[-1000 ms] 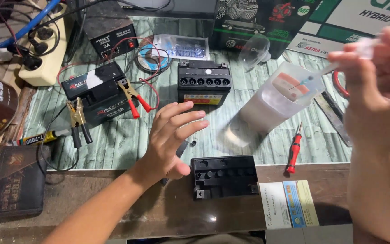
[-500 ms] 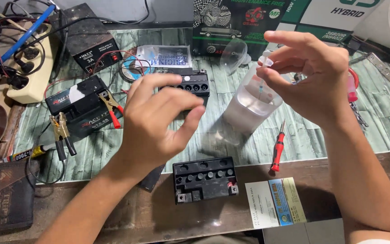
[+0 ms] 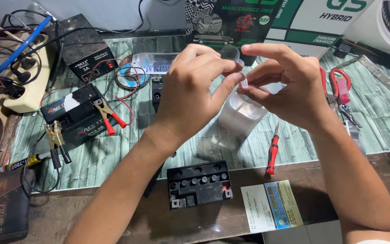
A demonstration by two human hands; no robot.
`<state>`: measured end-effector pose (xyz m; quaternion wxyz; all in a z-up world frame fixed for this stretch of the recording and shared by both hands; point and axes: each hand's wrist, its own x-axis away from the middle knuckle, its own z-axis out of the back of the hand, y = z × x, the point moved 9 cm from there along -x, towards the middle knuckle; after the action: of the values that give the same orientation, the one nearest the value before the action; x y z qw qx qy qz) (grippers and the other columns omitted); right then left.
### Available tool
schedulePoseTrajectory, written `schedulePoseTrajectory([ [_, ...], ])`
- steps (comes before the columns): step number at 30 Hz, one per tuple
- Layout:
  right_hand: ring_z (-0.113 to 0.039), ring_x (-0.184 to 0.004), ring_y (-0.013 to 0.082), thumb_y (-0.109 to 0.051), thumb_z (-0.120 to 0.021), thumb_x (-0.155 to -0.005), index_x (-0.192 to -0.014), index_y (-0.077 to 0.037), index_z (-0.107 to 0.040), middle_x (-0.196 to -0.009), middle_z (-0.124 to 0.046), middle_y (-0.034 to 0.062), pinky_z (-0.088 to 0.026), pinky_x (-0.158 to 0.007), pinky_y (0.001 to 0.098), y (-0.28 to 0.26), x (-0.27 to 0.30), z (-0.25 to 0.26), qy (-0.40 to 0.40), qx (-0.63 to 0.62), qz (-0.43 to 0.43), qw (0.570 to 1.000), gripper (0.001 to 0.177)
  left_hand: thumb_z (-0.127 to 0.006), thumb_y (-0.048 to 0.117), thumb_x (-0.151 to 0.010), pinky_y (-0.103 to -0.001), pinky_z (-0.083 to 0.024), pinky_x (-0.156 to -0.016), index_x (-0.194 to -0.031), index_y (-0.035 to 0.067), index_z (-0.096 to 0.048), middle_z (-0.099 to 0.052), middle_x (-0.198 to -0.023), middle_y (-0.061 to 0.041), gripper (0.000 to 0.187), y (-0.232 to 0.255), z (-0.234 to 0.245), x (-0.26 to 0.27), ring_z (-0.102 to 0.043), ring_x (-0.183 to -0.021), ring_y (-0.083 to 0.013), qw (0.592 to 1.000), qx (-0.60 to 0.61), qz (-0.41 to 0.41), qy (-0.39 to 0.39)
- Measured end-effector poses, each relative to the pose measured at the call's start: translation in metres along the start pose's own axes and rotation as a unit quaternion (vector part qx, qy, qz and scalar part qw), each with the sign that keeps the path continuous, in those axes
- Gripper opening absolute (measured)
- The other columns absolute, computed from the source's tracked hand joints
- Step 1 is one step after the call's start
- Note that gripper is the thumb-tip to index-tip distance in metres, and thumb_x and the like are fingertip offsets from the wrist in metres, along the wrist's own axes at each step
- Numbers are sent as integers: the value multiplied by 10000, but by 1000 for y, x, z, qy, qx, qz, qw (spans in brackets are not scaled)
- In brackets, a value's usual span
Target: Filling the individual cells of a lead-acid battery with electrolyte using a syringe
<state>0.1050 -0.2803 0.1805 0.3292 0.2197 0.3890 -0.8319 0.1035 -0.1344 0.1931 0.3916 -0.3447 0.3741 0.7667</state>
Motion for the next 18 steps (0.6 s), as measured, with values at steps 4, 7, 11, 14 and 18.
schedulePoseTrajectory([
  [4, -770, -872, 163, 76, -857, -905, -1381, 7, -529, -946, -765, 131, -622, -778, 242, -1, -1, -5, -14, -19, -1, 1000, 582, -771, 183, -940, -423, -508, -848, -977, 52, -733, -720, -897, -20, 142, -3, -4, 5, -595, -965, -269, 1000, -5, -12, -8],
  [7, -745, -821, 137, 25, -872, -909, -1376, 0, -552, -922, -753, 121, -626, -790, 245, 2, 1, -6, -13, 1, 0, 1000, 566, -792, 172, -884, -461, -480, -849, -958, 85, -723, -707, -902, -9, 134, -6, -14, 8, -576, -1008, -268, 999, -20, -11, -33],
  [11, -763, -874, 151, 67, -863, -888, -1375, 6, -546, -938, -757, 123, -639, -812, 250, 3, 0, -8, -21, -9, -7, 1000, 584, -727, 69, -912, -468, -475, -823, -923, 57, -680, -678, -891, -48, 50, 1, -11, 7, -568, -1005, -295, 999, -36, -25, -21],
  [14, -758, -867, 146, 87, -861, -875, -1370, 11, -536, -927, -758, 114, -642, -810, 253, 1, -2, -7, -30, -9, -6, 1000, 596, -722, 23, -905, -465, -474, -829, -912, 41, -660, -657, -869, -69, 65, 9, -9, 3, -557, -994, -304, 998, -50, -34, -11],
  [18, -691, -796, 88, 45, -867, -884, -1373, 10, -524, -893, -746, 95, -640, -821, 247, 6, -1, -8, -37, -8, -21, 999, 598, -709, 77, -975, -437, -459, -833, -913, 55, -655, -657, -859, -48, 85, 12, -3, -1, -541, -989, -294, 998, -53, -35, 4],
])
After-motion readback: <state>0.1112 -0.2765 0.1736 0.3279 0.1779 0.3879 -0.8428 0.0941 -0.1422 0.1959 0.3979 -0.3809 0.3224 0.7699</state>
